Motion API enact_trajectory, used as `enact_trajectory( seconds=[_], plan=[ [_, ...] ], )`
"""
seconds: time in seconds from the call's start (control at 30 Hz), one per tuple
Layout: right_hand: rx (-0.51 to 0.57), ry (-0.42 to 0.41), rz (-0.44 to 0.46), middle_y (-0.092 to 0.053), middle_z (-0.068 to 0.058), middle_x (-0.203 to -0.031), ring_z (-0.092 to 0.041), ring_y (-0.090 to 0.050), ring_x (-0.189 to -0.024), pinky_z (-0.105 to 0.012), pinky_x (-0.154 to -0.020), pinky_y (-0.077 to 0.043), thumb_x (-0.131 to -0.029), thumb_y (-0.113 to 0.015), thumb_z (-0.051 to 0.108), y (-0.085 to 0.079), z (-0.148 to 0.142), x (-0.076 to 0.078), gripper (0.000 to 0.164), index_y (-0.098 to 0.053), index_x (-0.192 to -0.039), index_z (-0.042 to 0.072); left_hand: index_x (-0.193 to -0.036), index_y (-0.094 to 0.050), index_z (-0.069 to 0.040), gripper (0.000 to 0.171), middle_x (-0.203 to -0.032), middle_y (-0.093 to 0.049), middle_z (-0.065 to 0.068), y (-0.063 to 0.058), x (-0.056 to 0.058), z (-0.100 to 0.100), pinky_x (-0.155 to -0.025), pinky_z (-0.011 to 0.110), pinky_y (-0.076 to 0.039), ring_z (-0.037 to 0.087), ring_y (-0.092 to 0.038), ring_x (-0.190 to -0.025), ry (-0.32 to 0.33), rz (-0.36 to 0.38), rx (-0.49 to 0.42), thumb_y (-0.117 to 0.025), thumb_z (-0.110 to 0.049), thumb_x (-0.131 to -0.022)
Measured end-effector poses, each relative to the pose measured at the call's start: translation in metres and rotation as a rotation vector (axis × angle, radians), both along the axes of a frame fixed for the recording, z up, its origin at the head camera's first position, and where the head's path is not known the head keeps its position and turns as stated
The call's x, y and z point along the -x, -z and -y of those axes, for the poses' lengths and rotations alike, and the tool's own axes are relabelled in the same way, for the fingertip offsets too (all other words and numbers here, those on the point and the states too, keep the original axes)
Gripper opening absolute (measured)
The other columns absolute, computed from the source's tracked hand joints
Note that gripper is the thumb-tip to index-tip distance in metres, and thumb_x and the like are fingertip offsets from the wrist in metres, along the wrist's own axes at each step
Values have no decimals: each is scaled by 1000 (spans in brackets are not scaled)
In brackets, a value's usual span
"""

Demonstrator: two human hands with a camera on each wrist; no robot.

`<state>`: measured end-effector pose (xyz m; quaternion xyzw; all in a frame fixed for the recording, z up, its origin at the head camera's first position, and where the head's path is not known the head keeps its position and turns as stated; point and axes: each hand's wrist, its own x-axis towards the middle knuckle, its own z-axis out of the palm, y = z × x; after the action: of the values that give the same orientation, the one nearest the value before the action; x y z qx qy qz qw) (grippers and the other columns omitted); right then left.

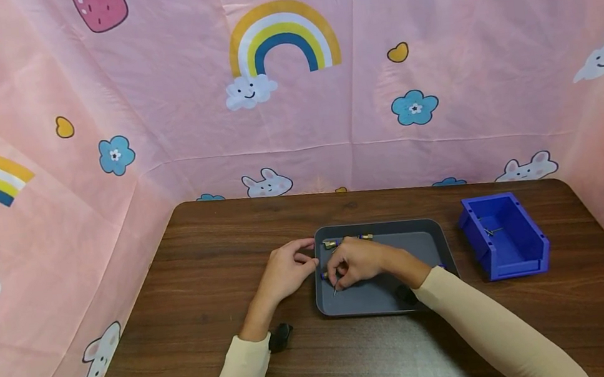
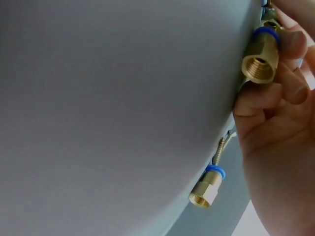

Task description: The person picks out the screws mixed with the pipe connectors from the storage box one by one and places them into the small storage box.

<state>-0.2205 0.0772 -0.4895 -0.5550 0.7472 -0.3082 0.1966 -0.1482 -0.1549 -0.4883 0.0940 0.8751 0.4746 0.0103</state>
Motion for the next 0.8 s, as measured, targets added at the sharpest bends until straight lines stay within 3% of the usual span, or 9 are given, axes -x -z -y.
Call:
enact_trajectory(
  seconds=[0.3,0.57,0.8],
  plan=[
    [1,-16,-28,-58,13,-74,4,-47,-65,-20,-65,-42,-91,-89,6,-2,-7,2,9,-83,-91,13,-143,-72,-3,44,-129,-78,10,0,0,-1,-85,44,-62,16,-79,-94,-5,1,-19,-79,-9,-99],
    [6,-9,18,-65,9,-88,0,-55,-73,-21,-67,-47,-90,-80,5,-3,-10,5,10,-80,-89,15,-142,-72,-3,44,-129,-78,10,-1,0,-1,-83,40,-62,16,-79,-95,-10,3,-2,-79,-9,-99],
    [59,49,77,-69,15,-80,-2,-54,-65,-23,-61,-46,-89,-77,7,9,-16,15,12,-78,-89,19,-141,-73,-3,44,-128,-78,10,0,1,-2,-81,41,-62,15,-79,-94,-12,-14,-7,-80,-9,-98]
  ],
)
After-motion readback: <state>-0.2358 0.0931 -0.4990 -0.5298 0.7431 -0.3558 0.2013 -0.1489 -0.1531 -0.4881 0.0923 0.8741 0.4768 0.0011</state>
